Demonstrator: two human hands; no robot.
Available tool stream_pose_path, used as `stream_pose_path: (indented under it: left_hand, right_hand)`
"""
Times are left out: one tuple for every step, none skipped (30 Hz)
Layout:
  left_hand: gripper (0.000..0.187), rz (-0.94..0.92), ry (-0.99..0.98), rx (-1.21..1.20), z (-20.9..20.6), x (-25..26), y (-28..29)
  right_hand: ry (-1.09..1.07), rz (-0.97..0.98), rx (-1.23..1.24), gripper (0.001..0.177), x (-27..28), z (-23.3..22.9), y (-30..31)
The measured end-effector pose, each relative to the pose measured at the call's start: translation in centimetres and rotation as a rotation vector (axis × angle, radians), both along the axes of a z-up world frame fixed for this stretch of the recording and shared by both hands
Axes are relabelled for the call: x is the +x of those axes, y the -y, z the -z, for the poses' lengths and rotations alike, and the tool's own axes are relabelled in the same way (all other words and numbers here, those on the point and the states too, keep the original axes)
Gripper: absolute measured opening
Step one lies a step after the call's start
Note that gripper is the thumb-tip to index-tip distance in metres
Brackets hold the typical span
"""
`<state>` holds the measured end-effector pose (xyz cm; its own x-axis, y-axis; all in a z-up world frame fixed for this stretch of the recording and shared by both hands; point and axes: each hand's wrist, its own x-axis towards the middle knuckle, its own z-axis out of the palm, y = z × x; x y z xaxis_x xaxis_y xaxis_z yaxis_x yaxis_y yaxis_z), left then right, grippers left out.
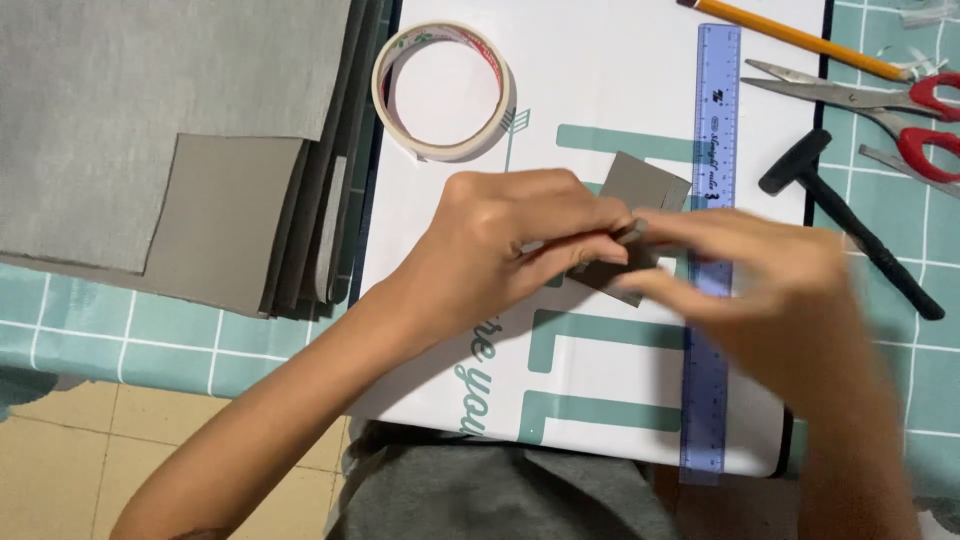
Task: Punching a series of holes in a leather piece using a stitching punch and a hammer.
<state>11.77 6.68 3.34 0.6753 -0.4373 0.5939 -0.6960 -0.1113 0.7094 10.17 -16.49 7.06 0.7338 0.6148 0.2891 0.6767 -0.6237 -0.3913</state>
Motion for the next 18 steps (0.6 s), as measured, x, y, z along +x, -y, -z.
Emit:
stream_pose_path:
  left_hand:
    - [0.021, 0.001, 0.003, 0.003, -0.1, 0.1, -0.1]
    - [0.020, 0.007, 0.004, -0.003, -0.1, 0.1, -0.1]
    - [0.018, 0.014, 0.005, -0.009, -0.1, 0.1, 0.0]
    - [0.018, 0.018, 0.008, -0.010, -0.2, 0.1, -0.1]
    - [0.013, 0.004, 0.019, 0.008, -0.3, 0.1, -0.1]
    - [0.010, -0.008, 0.030, 0.025, -0.4, 0.1, -0.1]
    - [0.010, -0.003, 0.033, 0.024, -0.3, 0.1, -0.3]
    - [0.010, -0.023, 0.008, 0.045, -0.2, 0.0, -0.4]
    - [0.012, -0.043, -0.016, 0.066, 0.0, -0.1, -0.5]
    - [0.012, -0.042, -0.017, 0.068, -0.1, -0.1, -0.6]
    - [0.011, -0.046, -0.014, 0.071, -0.2, -0.1, -0.7]
    - [0.009, -0.054, -0.013, 0.074, -0.3, -0.2, -0.7]
    - [0.009, -0.056, -0.014, 0.076, 0.1, -0.2, -0.8]
    - [0.015, -0.037, -0.016, 0.057, 0.5, -0.2, -0.8]
    - [0.021, -0.018, -0.018, 0.038, 0.9, -0.2, -0.8]
    - [0.021, -0.018, -0.018, 0.038, 0.9, -0.2, -0.8]
    - [0.021, -0.039, -0.028, 0.031, 0.8, -0.2, -0.8]
    - [0.021, -0.059, -0.040, 0.023, 0.9, -0.2, -0.8]
  right_hand:
    - [0.003, 0.001, 0.003, 0.045, -0.2, 0.5, 1.4]
    - [-0.053, 0.175, 0.097, 0.036, -0.6, 1.0, 2.9]
    - [-0.111, 0.350, 0.191, 0.031, -0.9, 1.5, 4.3]
    - [-0.107, 0.353, 0.191, 0.031, -1.3, 1.4, 4.5]
    - [-0.107, 0.382, 0.206, 0.030, -1.6, 1.3, 4.7]
    - [-0.108, 0.412, 0.221, 0.029, -2.0, 1.2, 4.8]
    - [-0.104, 0.417, 0.221, 0.029, -2.0, 1.3, 4.3]
    - [-0.064, 0.377, 0.073, 0.027, -2.0, 1.4, 3.8]
    - [-0.025, 0.336, -0.074, 0.025, -2.0, 1.5, 3.2]
    - [-0.026, 0.337, -0.073, 0.025, -1.8, 1.8, 2.5]
    - [0.019, 0.232, 0.013, 0.024, -1.7, 2.1, 1.7]
    - [0.062, 0.124, 0.099, 0.024, -1.6, 2.4, 0.9]
    - [0.061, 0.123, 0.101, 0.024, -1.3, 2.4, 0.5]
    - [0.031, 0.077, 0.150, 0.025, -1.1, 2.4, 0.1]
    - [0.000, 0.031, 0.200, 0.026, -0.8, 2.5, -0.3]
    - [0.000, 0.030, 0.200, 0.026, -0.7, 2.7, -0.5]
    - [-0.004, 0.031, 0.183, 0.029, -0.5, 3.0, -0.6]
    - [-0.010, 0.032, 0.165, 0.031, -0.4, 3.3, -0.6]
